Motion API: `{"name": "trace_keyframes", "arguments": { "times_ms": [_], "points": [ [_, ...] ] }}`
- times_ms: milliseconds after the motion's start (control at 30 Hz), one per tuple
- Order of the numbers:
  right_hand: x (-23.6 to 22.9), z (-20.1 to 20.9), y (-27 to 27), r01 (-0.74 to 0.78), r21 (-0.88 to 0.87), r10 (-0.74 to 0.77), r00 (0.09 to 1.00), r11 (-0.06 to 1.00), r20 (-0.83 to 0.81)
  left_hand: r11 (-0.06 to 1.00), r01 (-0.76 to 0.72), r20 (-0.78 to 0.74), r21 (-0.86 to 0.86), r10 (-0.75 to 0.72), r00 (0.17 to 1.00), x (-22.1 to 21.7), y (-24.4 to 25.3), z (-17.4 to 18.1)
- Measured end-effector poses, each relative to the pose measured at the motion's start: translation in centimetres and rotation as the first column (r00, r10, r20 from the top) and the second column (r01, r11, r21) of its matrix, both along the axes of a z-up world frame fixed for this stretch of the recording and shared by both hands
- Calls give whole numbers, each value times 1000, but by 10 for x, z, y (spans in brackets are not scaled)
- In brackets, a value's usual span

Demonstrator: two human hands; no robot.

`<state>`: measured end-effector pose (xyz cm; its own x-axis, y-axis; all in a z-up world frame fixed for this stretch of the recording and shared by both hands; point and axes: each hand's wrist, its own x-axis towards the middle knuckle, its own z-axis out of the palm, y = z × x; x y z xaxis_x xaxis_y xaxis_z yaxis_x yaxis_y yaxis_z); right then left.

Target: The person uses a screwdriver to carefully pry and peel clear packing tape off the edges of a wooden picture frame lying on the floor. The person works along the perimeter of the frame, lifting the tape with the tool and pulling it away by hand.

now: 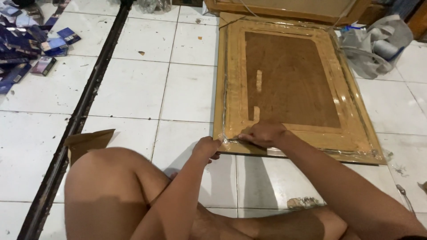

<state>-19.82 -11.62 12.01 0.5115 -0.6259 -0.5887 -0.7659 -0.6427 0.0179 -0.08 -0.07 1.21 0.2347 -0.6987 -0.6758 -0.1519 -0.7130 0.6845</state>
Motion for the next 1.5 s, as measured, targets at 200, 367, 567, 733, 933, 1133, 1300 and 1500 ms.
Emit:
{"name": "trace_keyframes", "arguments": {
  "times_ms": [200, 367, 567, 733, 933, 1133, 1300, 1500],
  "points": [
    [-3, 5, 5, 41, 105, -46, 998, 994, 41, 1000, 14, 4, 12, -14, 1000, 1, -1, 8],
    [-25, -39, 8, 159, -77, -144, 974, 984, 172, 1000, 5, -15, 8, -5, 1000, 1, -2, 1],
    [-30, -66, 30, 365, -102, -281, 842, 926, 461, 1000, -8, -10, -13, 7, 1000, -1, 3, 5],
    [-6, -54, 36, 401, -67, -342, 846, 913, 410, 1000, -4, -18, -29, 4, 1000, 2, 0, 2],
    [32, -59, 37, 475, 87, -465, 781, 876, 418, 1000, -4, -6, -17, 4, 1000, 2, 0, -3],
    [44, -64, 46, 526, 95, -520, 770, 845, 370, 1000, 18, -6, -1, -18, 1000, 0, 4, 8],
    [33, -48, 62, 456, 124, -458, 761, 881, 459, 999, 39, 22, -5, -39, 999, -2, 5, 20],
    [37, -57, 63, 392, 58, -376, 816, 918, 440, 989, 145, 167, -1, -143, 976, -2, 0, -6]
  ]
}}
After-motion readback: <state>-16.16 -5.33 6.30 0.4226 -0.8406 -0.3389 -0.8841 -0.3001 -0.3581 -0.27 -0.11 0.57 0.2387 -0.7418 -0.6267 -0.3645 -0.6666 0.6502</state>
